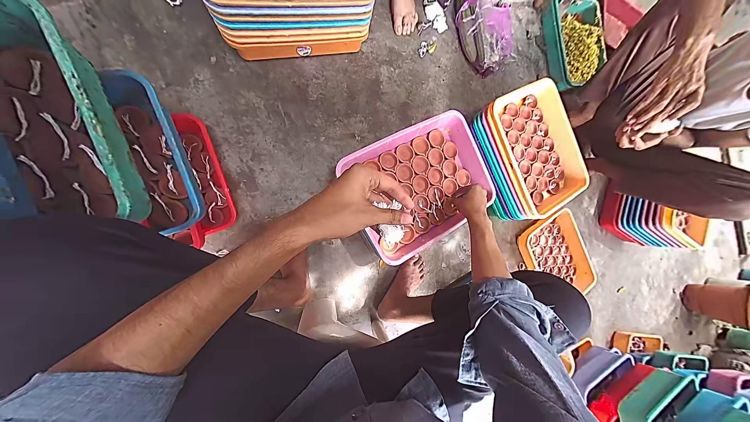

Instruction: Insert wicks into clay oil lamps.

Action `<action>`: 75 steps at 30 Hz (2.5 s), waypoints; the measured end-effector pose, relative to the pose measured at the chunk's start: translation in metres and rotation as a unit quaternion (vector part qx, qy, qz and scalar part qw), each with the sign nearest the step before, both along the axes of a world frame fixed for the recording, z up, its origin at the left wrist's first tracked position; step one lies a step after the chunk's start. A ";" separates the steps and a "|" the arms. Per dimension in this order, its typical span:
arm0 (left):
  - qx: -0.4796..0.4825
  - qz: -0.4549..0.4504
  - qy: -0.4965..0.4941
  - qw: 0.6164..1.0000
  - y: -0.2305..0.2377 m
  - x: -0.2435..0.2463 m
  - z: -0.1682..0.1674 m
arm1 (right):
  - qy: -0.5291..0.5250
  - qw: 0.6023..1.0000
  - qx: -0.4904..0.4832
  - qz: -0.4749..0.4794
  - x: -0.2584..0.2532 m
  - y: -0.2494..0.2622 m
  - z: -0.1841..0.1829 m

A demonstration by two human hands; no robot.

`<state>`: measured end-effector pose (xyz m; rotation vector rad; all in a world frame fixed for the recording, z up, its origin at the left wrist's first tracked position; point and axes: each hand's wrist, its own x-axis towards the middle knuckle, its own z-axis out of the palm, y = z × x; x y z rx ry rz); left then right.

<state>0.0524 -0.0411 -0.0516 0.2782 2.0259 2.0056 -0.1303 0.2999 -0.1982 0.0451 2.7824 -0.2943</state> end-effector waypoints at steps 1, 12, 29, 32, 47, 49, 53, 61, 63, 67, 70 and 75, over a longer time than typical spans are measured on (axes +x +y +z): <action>-0.001 -0.001 0.000 1.000 0.000 0.000 0.000 | -0.003 1.000 -0.003 0.001 -0.001 -0.001 -0.002; -0.016 -0.013 -0.017 1.000 0.001 -0.003 -0.004 | 0.009 0.998 -0.051 -0.043 -0.005 0.002 -0.004; 0.045 0.075 0.133 0.987 0.002 -0.006 0.004 | -0.255 0.705 -0.659 0.056 0.124 -0.106 0.147; 0.050 0.088 0.133 0.986 0.001 -0.004 0.007 | -0.240 0.654 -0.717 0.028 0.140 -0.118 0.144; 0.082 0.048 0.061 0.994 0.002 -0.003 0.017 | -0.104 0.722 -0.684 0.004 0.146 -0.114 0.152; 0.085 0.047 0.056 0.994 0.002 -0.003 0.016 | -0.078 0.741 -0.667 0.004 0.141 -0.108 0.152; 0.101 0.035 0.047 0.993 0.001 -0.004 0.010 | -0.040 0.732 -0.679 -0.036 0.139 -0.113 0.152; 0.073 0.028 0.029 0.997 0.005 0.000 0.012 | -0.022 0.734 -0.679 -0.026 0.146 -0.127 0.144; 0.072 0.030 0.037 0.996 0.005 -0.001 0.010 | -0.023 0.730 -0.682 -0.022 0.146 -0.127 0.143; 0.069 0.042 0.039 0.996 0.004 -0.002 0.009 | -0.021 0.727 -0.686 -0.027 0.144 -0.124 0.142; 0.060 0.072 0.039 0.995 0.005 -0.001 0.010 | -0.017 0.730 -0.683 -0.026 0.144 -0.123 0.142; 0.037 0.121 0.057 0.990 0.003 -0.002 0.007 | -0.003 0.765 -0.643 0.017 0.145 -0.121 0.141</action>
